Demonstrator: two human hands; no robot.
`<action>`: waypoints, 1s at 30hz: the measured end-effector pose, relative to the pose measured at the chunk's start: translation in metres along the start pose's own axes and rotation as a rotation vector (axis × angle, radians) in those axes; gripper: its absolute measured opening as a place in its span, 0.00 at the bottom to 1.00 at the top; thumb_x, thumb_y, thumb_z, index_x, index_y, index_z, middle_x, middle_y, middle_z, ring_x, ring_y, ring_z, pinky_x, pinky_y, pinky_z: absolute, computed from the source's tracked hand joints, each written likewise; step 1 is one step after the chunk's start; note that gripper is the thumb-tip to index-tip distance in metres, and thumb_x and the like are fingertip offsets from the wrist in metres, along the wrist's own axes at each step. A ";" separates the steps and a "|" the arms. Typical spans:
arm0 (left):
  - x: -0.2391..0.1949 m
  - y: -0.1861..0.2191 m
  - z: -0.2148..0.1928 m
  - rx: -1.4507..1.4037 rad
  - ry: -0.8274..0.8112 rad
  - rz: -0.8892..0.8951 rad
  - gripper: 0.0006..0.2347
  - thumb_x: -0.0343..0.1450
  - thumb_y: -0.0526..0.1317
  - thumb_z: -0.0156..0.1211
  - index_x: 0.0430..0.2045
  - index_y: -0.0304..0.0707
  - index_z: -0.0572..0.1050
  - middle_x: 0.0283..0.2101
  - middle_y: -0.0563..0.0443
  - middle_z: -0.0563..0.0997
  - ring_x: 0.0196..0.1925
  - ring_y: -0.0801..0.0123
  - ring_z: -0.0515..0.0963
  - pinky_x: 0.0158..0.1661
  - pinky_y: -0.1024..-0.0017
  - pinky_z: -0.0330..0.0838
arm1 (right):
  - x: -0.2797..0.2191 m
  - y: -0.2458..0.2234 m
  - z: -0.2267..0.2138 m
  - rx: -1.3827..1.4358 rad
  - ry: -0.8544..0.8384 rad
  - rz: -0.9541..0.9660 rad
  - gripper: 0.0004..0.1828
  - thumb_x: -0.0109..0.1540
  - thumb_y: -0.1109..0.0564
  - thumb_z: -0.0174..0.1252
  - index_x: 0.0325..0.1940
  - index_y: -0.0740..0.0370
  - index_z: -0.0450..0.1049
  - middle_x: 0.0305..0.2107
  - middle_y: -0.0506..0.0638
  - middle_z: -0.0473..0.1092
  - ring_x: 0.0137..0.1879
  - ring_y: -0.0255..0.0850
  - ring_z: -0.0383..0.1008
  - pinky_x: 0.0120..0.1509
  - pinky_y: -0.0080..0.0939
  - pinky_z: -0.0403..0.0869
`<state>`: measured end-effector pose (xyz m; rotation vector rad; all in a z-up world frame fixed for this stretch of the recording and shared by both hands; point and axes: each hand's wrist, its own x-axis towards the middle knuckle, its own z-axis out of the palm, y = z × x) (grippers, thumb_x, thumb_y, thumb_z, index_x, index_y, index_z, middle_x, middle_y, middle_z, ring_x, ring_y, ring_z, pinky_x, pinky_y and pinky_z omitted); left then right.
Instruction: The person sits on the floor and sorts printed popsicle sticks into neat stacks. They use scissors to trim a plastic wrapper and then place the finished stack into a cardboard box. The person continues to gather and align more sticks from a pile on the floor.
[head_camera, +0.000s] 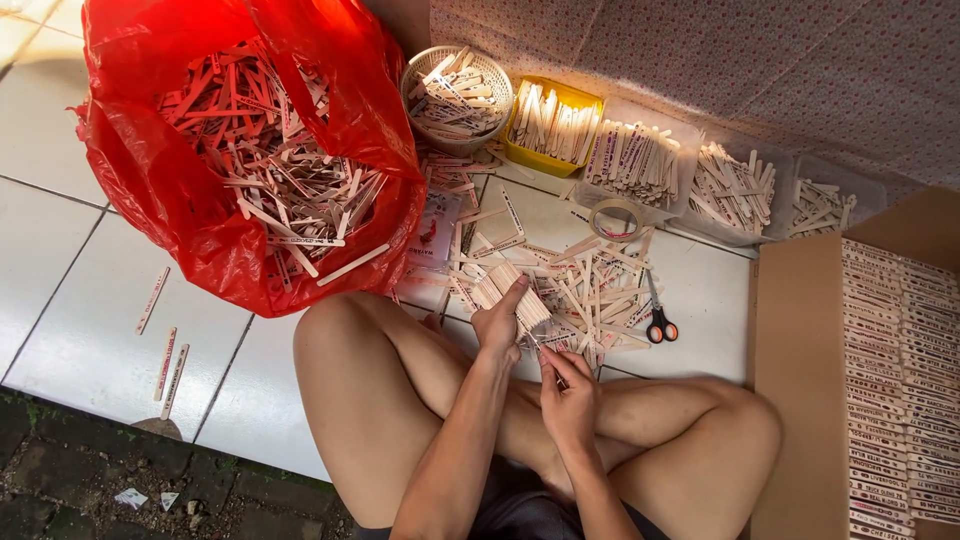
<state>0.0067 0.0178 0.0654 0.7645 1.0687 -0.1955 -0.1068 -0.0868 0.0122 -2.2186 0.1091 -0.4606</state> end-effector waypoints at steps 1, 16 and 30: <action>0.000 0.001 0.000 0.001 0.000 -0.001 0.21 0.52 0.41 0.79 0.35 0.28 0.84 0.39 0.49 0.83 0.38 0.69 0.81 0.33 0.74 0.76 | 0.000 0.001 0.000 -0.001 0.000 0.001 0.13 0.61 0.63 0.61 0.49 0.57 0.83 0.41 0.49 0.77 0.48 0.41 0.79 0.53 0.38 0.77; 0.103 -0.085 -0.022 0.103 -0.176 0.265 0.25 0.57 0.43 0.84 0.41 0.24 0.79 0.38 0.37 0.81 0.44 0.61 0.80 0.47 0.63 0.74 | 0.011 0.011 -0.010 0.048 -0.037 0.114 0.12 0.58 0.62 0.66 0.43 0.49 0.87 0.32 0.51 0.79 0.37 0.42 0.80 0.36 0.37 0.75; 0.045 -0.054 -0.009 0.318 -0.586 0.216 0.19 0.56 0.33 0.82 0.37 0.28 0.82 0.37 0.39 0.85 0.39 0.67 0.82 0.43 0.67 0.78 | 0.016 0.025 -0.009 0.207 0.054 0.345 0.08 0.60 0.66 0.61 0.40 0.61 0.83 0.16 0.50 0.69 0.23 0.33 0.65 0.29 0.35 0.69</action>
